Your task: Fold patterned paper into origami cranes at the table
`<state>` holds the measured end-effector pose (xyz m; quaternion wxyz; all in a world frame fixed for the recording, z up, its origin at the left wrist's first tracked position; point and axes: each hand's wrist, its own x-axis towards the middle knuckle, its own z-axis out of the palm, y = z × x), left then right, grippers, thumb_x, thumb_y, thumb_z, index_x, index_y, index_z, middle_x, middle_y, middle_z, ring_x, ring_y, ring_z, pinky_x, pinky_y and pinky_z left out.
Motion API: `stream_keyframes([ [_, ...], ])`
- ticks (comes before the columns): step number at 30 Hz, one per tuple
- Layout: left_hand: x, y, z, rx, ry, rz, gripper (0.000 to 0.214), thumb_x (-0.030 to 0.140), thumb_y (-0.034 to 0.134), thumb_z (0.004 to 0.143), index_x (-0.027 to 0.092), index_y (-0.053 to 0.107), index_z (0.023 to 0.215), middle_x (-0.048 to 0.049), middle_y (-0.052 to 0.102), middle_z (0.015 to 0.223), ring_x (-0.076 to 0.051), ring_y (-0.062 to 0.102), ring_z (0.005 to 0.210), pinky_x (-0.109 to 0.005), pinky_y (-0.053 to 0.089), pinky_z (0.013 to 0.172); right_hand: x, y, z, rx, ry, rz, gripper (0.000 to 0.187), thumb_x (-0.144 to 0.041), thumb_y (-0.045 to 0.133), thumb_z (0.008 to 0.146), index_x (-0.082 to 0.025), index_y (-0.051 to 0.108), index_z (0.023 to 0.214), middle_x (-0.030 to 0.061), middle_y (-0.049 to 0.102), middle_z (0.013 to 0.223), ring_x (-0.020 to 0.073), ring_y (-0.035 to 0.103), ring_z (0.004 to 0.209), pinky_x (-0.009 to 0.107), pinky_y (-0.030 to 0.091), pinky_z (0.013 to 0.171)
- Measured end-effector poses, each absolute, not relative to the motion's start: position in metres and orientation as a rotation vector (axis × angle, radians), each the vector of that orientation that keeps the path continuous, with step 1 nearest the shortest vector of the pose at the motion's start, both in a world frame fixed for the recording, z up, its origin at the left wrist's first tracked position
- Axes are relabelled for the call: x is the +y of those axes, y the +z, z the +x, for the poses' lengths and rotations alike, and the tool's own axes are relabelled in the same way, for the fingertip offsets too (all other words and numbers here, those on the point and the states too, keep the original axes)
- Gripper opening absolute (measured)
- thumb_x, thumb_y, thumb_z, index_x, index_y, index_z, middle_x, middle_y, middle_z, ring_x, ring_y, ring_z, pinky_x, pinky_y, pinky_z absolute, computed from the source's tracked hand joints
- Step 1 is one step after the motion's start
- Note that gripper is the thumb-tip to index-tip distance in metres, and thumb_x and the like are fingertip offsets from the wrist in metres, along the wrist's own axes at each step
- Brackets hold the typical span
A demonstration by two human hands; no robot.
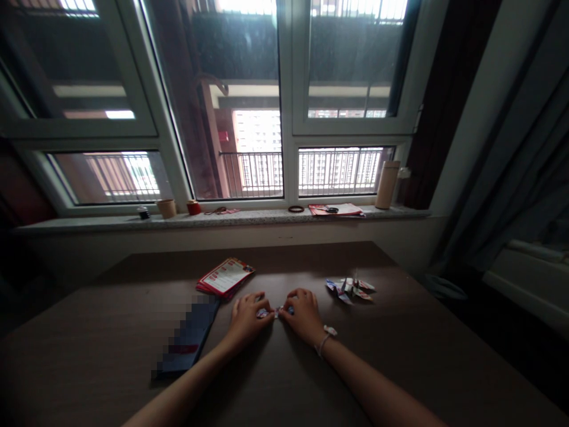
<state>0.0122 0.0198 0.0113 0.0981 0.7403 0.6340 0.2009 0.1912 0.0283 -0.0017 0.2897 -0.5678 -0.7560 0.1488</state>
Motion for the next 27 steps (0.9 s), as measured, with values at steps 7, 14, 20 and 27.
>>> stream_keyframes([
  [7,0.019,0.0115,0.013,1.891,0.593,2.191,0.016,0.044,0.064,0.079,0.032,0.072,0.085,-0.0014,0.056,0.136,-0.027,0.042,0.129,-0.055,0.019,0.112,0.0263,0.0041,0.1875,-2.001,0.397,-1.561,0.016,-0.039,0.067,0.081,-0.024,0.073,0.078,0.0041,0.062,0.111,0.0234,0.046,0.113,0.037,0.029,0.104],
  [14,0.0185,0.0121,0.0124,1.883,0.594,2.2,0.017,0.045,0.063,0.08,0.032,0.071,0.086,-0.0018,0.056,0.135,-0.027,0.042,0.129,-0.055,0.019,0.112,0.0241,0.0007,0.1875,-1.98,0.362,-1.537,0.016,-0.039,0.066,0.082,-0.024,0.073,0.078,0.0041,0.062,0.11,0.0228,0.047,0.113,0.036,0.03,0.104],
  [20,0.0185,0.0124,0.0121,1.871,0.613,2.189,0.017,0.045,0.063,0.08,0.031,0.072,0.085,-0.0024,0.056,0.135,-0.027,0.041,0.129,-0.055,0.019,0.111,0.0225,0.0019,0.1897,-1.976,0.386,-1.494,0.016,-0.039,0.067,0.081,-0.023,0.072,0.076,0.0035,0.062,0.11,0.0222,0.047,0.113,0.036,0.029,0.105],
  [27,0.0192,0.011,0.0118,1.873,0.6,2.198,0.017,0.045,0.063,0.08,0.032,0.072,0.086,-0.002,0.056,0.135,-0.027,0.042,0.128,-0.055,0.019,0.111,0.0267,0.0019,0.1895,-1.971,0.406,-1.509,0.016,-0.039,0.07,0.076,-0.024,0.072,0.072,0.0025,0.063,0.109,0.0223,0.048,0.113,0.035,0.03,0.103],
])
